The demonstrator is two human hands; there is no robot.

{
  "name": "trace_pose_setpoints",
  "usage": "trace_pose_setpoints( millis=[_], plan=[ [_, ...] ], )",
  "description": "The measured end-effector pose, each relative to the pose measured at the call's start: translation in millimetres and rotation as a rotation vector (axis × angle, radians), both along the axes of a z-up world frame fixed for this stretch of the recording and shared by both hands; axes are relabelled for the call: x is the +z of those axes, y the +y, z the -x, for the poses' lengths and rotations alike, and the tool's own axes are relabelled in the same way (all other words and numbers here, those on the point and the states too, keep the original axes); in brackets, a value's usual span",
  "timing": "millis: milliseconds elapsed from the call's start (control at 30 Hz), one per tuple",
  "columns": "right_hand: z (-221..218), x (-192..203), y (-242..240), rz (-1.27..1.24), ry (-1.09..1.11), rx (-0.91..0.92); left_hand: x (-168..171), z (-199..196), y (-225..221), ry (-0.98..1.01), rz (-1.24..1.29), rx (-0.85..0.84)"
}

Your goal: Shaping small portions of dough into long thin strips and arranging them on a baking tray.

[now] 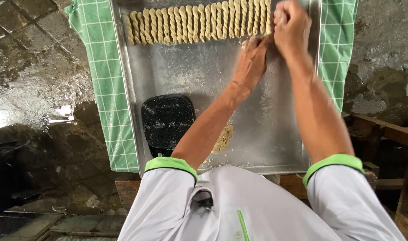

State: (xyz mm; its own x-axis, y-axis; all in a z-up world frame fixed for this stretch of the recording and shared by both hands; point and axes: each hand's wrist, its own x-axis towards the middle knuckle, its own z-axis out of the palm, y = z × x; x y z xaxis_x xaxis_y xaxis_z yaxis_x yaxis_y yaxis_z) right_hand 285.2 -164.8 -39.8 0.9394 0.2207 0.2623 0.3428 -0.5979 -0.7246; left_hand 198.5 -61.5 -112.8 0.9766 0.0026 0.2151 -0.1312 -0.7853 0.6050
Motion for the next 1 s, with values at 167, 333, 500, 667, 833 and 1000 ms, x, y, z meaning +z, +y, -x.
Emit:
trace_pose_setpoints(
  millis=[167, 333, 500, 667, 833, 1000],
  plan=[
    [50.1, -23.6, -7.2, -0.034, -0.066, -0.026, 53.6, 50.9, 27.5, 0.074, 0.194, -0.131],
    [71.0, -19.1, 15.7, 0.08, -0.093, -0.125, 99.7, 122.3, 66.6, -0.061, 0.23, -0.192],
    [57.8, -51.2, 20.3, 0.177, -0.254, -0.255, 112.6, 186.8, 104.9, -0.001, 0.326, -0.158],
    [55.6, -54.2, 23.8, 0.187, -0.366, -0.224, 120.8, 225.5, 129.4, -0.004, 0.443, -0.075],
    [47.2, -62.5, 27.9, 0.211, -0.281, -0.285, 128.4, 244.0, 140.5, 0.072, 0.5, 0.044],
    [43.5, -59.3, 30.3, 0.237, -0.325, -0.306, 135.6, 253.5, 141.6, 0.116, 0.576, 0.058]
  ],
)
